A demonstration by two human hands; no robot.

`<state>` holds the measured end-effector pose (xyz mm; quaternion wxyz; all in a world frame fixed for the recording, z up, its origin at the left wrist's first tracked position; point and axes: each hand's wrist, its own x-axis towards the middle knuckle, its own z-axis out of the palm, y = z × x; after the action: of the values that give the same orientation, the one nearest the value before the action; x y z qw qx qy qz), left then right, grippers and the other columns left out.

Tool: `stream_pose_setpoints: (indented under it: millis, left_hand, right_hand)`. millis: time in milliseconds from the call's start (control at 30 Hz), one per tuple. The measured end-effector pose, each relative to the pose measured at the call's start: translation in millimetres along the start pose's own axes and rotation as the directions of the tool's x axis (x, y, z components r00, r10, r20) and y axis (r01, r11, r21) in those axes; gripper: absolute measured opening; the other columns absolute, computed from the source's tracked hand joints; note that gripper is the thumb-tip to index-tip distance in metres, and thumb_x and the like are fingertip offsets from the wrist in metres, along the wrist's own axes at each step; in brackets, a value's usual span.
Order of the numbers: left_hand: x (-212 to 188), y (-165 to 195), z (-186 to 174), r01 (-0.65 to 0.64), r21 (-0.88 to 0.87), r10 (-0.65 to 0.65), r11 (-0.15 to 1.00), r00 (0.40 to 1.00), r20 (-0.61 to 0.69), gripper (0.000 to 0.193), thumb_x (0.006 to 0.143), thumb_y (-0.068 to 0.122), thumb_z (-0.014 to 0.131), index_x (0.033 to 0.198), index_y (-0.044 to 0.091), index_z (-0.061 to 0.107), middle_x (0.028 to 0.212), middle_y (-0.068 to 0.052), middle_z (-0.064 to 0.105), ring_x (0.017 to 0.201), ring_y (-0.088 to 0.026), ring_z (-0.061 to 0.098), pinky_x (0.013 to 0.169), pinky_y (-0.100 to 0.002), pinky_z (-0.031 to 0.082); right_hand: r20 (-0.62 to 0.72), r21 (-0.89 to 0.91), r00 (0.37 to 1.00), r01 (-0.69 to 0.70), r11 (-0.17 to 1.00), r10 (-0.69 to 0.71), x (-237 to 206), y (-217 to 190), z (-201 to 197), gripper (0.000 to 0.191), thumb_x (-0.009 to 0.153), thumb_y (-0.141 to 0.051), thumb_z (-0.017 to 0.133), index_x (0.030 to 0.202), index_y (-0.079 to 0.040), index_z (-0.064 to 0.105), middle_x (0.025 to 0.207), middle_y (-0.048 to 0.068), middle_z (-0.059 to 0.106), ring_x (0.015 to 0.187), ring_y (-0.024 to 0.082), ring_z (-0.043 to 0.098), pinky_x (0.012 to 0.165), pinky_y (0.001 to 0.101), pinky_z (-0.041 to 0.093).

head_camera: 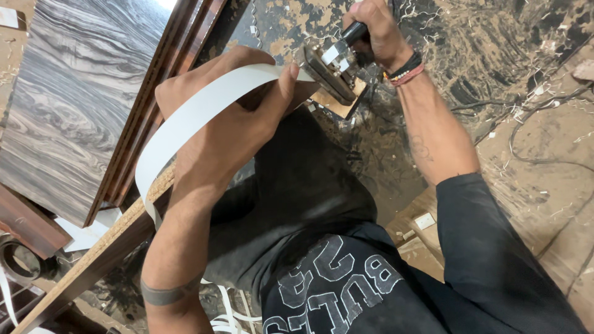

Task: The person sits on the floor and irons white edge banding tape onto the front edge of a wood panel, pressing the heated iron along the strip, then presses and aligns the tape by hand along the edge. They feed out more tape from a coil and continue ironing successive sections of the panel edge.

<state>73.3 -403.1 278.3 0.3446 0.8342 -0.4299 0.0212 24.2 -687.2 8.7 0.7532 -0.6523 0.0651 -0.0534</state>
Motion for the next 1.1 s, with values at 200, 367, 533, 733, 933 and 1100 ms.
stream_pose_setpoints:
  millis: [200, 367, 533, 733, 933, 1100]
  left_hand:
    - [-0.1, 2.0, -2.0, -0.02, 0.002, 0.02, 1.0, 1.0, -0.004, 0.019, 0.102, 0.025, 0.08, 0.097, 0.008, 0.076, 0.084, -0.003, 0.076, 0.073, -0.014, 0.075, 0.065, -0.025, 0.056]
    - [2.5, -0.2, -1.4, -0.007, 0.037, 0.007, 0.999, 1.0, 0.007, 0.022, 0.103, 0.029, 0.083, 0.096, 0.009, 0.077, 0.081, -0.002, 0.076, 0.071, -0.013, 0.075, 0.064, -0.025, 0.056]
    - [-0.2, -1.6, -4.0, -0.033, 0.025, 0.033, 0.999, 0.999, -0.008, 0.022, 0.105, 0.029, 0.081, 0.098, 0.009, 0.077, 0.083, -0.001, 0.076, 0.072, -0.011, 0.075, 0.065, -0.024, 0.056]
    - [-3.4, -4.4, -8.4, -0.03, -0.164, 0.02, 0.986, 0.998, -0.06, 0.019, 0.108, 0.026, 0.073, 0.101, 0.008, 0.074, 0.081, -0.002, 0.075, 0.072, -0.011, 0.075, 0.065, -0.023, 0.057]
    - [-8.8, -12.3, -13.2, -0.132, -0.155, 0.106, 0.979, 0.981, -0.166, 0.019, 0.108, 0.024, 0.075, 0.109, 0.005, 0.069, 0.092, -0.005, 0.073, 0.083, -0.012, 0.074, 0.073, -0.023, 0.058]
    - [-11.7, -23.6, -22.5, -0.145, -0.355, 0.092, 0.923, 0.983, -0.161, 0.019, 0.11, 0.02, 0.072, 0.112, 0.002, 0.066, 0.103, -0.007, 0.066, 0.09, -0.015, 0.066, 0.082, -0.025, 0.054]
  right_hand:
    - [0.016, 0.035, 0.988, -0.151, 0.988, 0.151, -2.1, 30.1, -11.5, 0.044, 0.099, -0.043, 0.054, 0.071, -0.01, 0.058, 0.059, -0.002, 0.046, 0.049, 0.008, 0.039, 0.045, 0.0286, 0.026]
    - [0.033, 0.071, 0.987, -0.157, 0.985, 0.155, -3.0, 27.0, -9.8, 0.044, 0.1, -0.044, 0.055, 0.071, -0.01, 0.057, 0.06, -0.002, 0.045, 0.05, 0.009, 0.039, 0.046, 0.029, 0.026]
    - [0.08, -0.034, 0.997, 0.022, 0.999, -0.019, 2.0, -7.8, 0.3, 0.048, 0.102, -0.047, 0.052, 0.071, -0.011, 0.057, 0.057, -0.002, 0.046, 0.048, 0.009, 0.039, 0.044, 0.0292, 0.03]
    - [0.124, -0.036, 0.979, 0.166, 0.985, -0.161, 1.9, -58.0, 19.0, 0.06, 0.108, -0.058, 0.045, 0.073, -0.01, 0.056, 0.057, -0.002, 0.045, 0.046, 0.007, 0.041, 0.046, 0.0273, 0.033]
    - [0.086, 0.022, 0.982, 0.165, 0.986, -0.166, -9.8, -91.9, 32.3, 0.065, 0.114, -0.056, 0.045, 0.074, -0.006, 0.057, 0.058, 0.002, 0.048, 0.049, 0.011, 0.042, 0.049, 0.0275, 0.033]
    - [0.032, 0.084, 0.994, 0.102, 0.991, -0.105, -14.9, -102.4, 38.1, 0.06, 0.112, -0.051, 0.044, 0.081, -0.002, 0.059, 0.065, 0.006, 0.051, 0.054, 0.014, 0.044, 0.053, 0.0288, 0.033]
